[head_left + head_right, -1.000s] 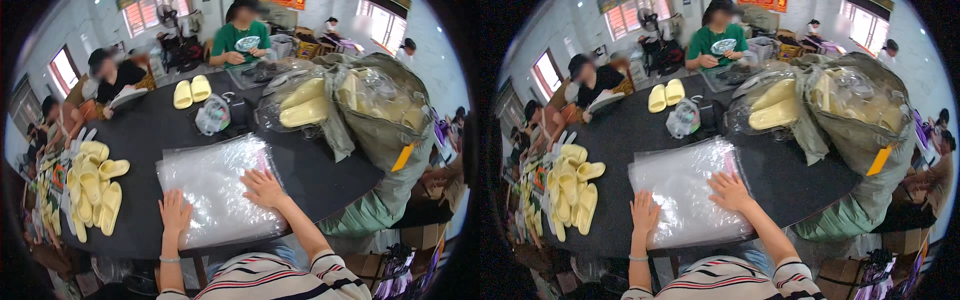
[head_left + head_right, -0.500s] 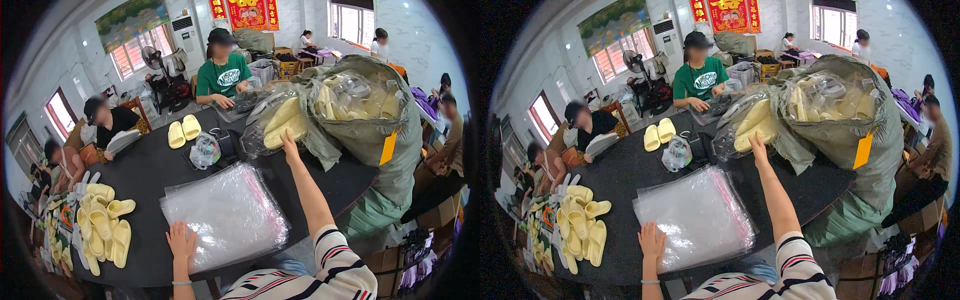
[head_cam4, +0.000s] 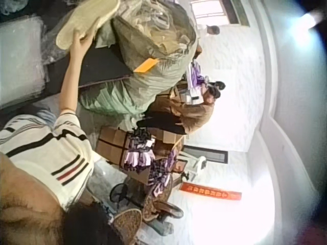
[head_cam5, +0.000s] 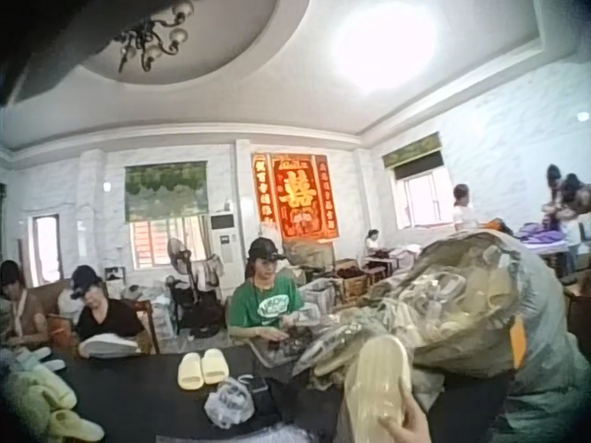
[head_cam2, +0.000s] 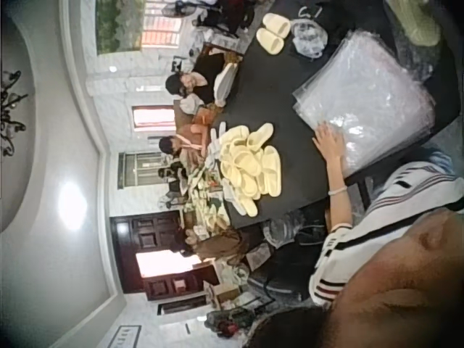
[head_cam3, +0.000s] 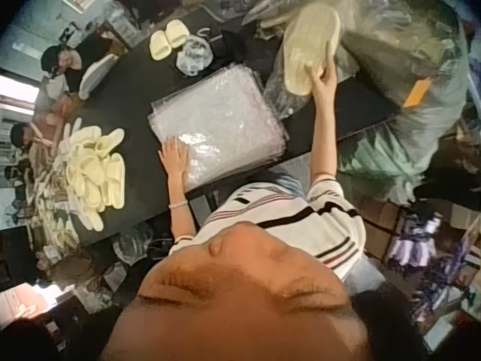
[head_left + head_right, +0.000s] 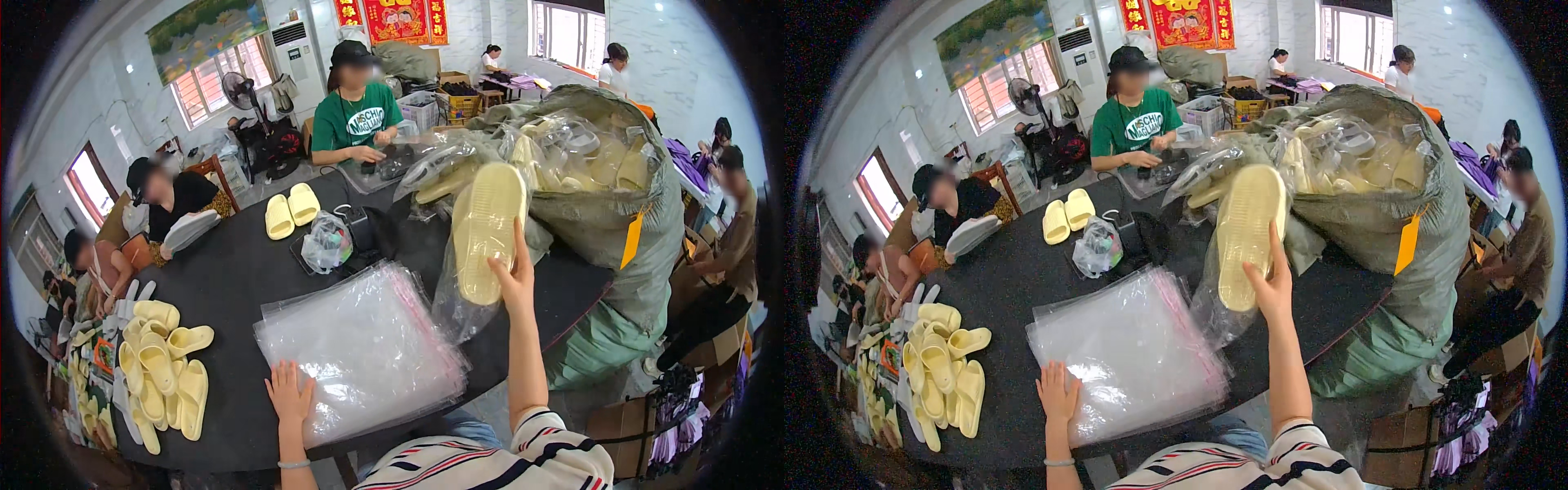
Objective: The person places pairs of yellow and white plastic slippers into clear plastic bags on a table. They repeatedly pick up slippers, insert them into bags, and move the packaged items aside. Other people are visible in the background performing similar tasks.
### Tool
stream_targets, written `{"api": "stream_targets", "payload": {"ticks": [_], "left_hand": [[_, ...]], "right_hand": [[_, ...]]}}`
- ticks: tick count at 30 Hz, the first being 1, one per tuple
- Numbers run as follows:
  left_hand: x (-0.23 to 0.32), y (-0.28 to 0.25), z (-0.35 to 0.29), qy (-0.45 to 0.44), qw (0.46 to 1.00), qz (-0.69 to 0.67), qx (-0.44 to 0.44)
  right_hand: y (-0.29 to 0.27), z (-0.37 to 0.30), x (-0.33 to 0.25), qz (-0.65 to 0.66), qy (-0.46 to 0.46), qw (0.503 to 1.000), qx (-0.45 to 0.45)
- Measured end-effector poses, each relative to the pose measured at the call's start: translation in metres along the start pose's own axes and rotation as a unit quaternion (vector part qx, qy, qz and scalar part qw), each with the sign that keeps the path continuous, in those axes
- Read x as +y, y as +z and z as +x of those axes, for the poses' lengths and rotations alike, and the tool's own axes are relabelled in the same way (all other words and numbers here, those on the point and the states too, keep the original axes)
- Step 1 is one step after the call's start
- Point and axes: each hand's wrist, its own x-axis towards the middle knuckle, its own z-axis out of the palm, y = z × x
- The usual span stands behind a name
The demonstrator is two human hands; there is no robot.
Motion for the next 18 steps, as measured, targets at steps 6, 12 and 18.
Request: {"api": "stream_targets", "payload": {"ticks": [6,12,18], "left_hand": [[-0.001,-0.001,0.001,0.006,1.000,0.000,0.004],[0.006,-0.018,0.003,-0.020,0.998,-0.062,-0.020],[-0.031,0.014,-0.001,0.013,0.988,-0.143,0.052]], "right_hand": [[0.022,-0.033,-0.044,-0.314,-0.331,0.872,-0.175],[0.060,-0.093,-0.030,-0.263,-0.322,0.758,-0.503],[0.038,-0.128,0.007,-0.158,-0.151,0.791,-0.572]]}}
